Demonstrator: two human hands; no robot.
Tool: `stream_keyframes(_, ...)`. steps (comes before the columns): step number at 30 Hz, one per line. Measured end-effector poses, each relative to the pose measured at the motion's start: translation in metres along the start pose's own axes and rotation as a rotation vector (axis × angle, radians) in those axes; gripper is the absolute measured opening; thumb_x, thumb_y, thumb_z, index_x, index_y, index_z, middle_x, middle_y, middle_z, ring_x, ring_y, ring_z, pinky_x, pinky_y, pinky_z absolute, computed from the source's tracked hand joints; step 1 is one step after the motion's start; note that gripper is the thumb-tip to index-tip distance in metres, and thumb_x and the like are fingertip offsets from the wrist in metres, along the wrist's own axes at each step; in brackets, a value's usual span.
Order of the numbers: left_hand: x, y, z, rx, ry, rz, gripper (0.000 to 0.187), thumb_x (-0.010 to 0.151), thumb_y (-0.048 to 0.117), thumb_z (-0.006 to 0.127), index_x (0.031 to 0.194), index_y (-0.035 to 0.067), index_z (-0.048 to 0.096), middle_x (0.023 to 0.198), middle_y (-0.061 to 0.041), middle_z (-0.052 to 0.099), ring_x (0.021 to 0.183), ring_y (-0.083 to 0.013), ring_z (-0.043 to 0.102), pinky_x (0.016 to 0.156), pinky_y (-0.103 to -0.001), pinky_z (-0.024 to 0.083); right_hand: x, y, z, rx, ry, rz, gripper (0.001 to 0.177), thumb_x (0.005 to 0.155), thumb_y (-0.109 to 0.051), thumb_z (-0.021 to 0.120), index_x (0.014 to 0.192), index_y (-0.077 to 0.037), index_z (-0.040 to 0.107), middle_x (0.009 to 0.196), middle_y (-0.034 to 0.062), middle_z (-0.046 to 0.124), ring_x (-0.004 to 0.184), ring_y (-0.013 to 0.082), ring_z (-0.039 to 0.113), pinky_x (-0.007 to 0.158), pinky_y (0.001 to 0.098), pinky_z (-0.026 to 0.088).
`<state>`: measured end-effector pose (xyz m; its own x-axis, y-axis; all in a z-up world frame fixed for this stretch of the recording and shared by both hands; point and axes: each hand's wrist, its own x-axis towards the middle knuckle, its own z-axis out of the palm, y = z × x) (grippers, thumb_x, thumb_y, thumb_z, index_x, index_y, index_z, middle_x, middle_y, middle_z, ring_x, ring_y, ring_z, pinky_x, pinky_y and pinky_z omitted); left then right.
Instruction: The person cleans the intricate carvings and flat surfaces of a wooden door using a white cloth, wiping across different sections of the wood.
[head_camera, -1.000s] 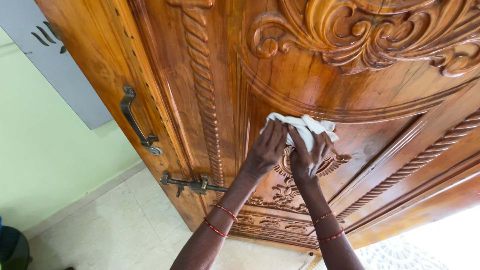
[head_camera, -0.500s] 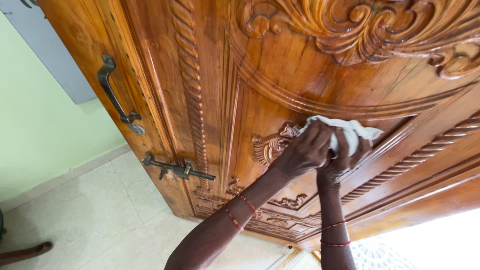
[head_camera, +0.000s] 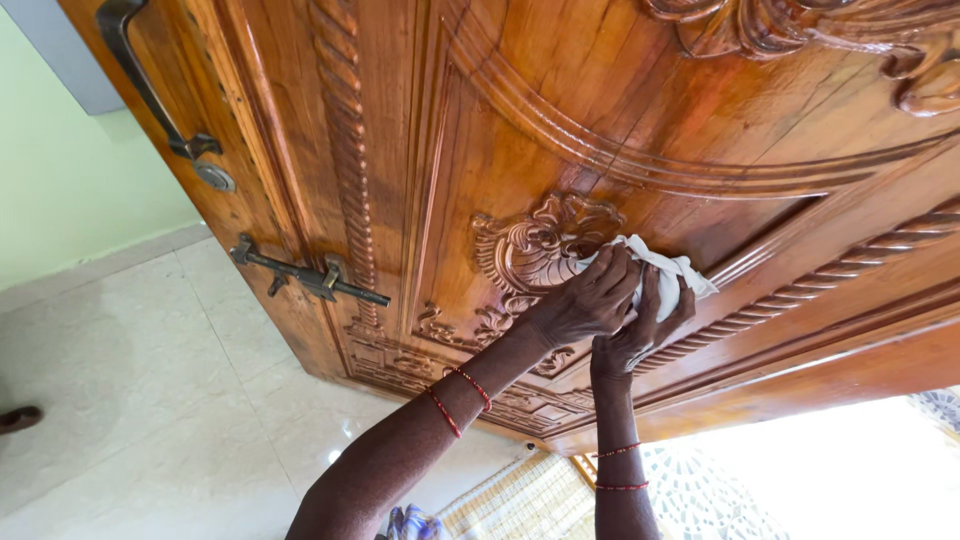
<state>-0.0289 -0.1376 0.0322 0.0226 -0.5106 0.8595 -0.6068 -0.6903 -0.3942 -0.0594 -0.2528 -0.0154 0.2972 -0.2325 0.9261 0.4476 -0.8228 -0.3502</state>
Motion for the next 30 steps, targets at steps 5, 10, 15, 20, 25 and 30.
stream_keyframes(5,0.015,-0.010,0.004,0.089,-0.024,0.051,0.034,0.091,0.008,0.067,0.115,-0.016,0.067,0.120,-0.022,0.064,0.119,-0.0361,0.060,0.107,-0.046,0.050,0.029,0.004,-0.014,-0.099,-0.113,-0.100,0.044,0.101,-0.017,0.076,0.141,-0.004,0.066,0.145,0.0227,0.046,0.140,0.0405,0.046,0.116,0.0567,0.043)
stream_keyframes(10,0.059,-0.011,0.032,-0.121,0.097,-0.117,0.035,0.099,0.009,0.067,0.125,-0.014,0.064,0.118,-0.016,0.061,0.116,-0.0312,0.059,0.105,-0.044,0.053,0.097,0.038,-0.025,-0.245,-0.036,-0.297,0.031,0.106,-0.014,0.076,0.137,-0.013,0.076,0.146,0.0148,0.053,0.138,0.0345,0.049,0.114,0.0540,0.048)
stream_keyframes(15,0.059,0.015,0.047,-0.158,0.095,-0.067,0.036,0.096,0.011,0.070,0.122,-0.012,0.066,0.118,-0.014,0.059,0.111,-0.0297,0.058,0.098,-0.046,0.054,0.070,0.048,-0.029,-0.193,0.059,-0.234,0.035,0.102,-0.019,0.084,0.134,-0.010,0.074,0.151,0.0140,0.046,0.146,0.0362,0.044,0.120,0.0581,0.042)
stream_keyframes(20,0.016,0.026,0.033,-0.107,-0.002,0.016,0.032,0.090,0.013,0.069,0.115,-0.008,0.070,0.128,-0.013,0.059,0.115,-0.0303,0.059,0.098,-0.046,0.055,0.008,0.049,-0.010,-0.181,0.077,-0.073,0.042,0.100,-0.024,0.087,0.134,-0.005,0.072,0.156,0.0163,0.038,0.153,0.0414,0.032,0.130,0.0630,0.031)
stream_keyframes(25,-0.010,0.032,0.030,0.084,-0.037,0.144,0.035,0.074,0.019,0.068,0.101,-0.002,0.075,0.126,-0.011,0.060,0.120,-0.0314,0.060,0.105,-0.046,0.055,-0.038,0.033,-0.004,0.027,0.026,0.077,0.064,0.094,-0.037,0.085,0.140,0.000,0.059,0.150,0.0158,0.035,0.141,0.0382,0.039,0.119,0.0577,0.041)
stream_keyframes(30,-0.053,0.036,0.027,0.248,-0.240,0.281,0.032,0.083,0.021,0.068,0.096,-0.006,0.077,0.123,-0.017,0.061,0.119,-0.0376,0.059,0.102,-0.049,0.052,-0.080,0.055,-0.008,-0.237,-0.106,-0.061,0.045,0.098,-0.036,0.079,0.132,-0.007,0.069,0.144,0.0143,0.045,0.134,0.0365,0.042,0.112,0.0564,0.044)
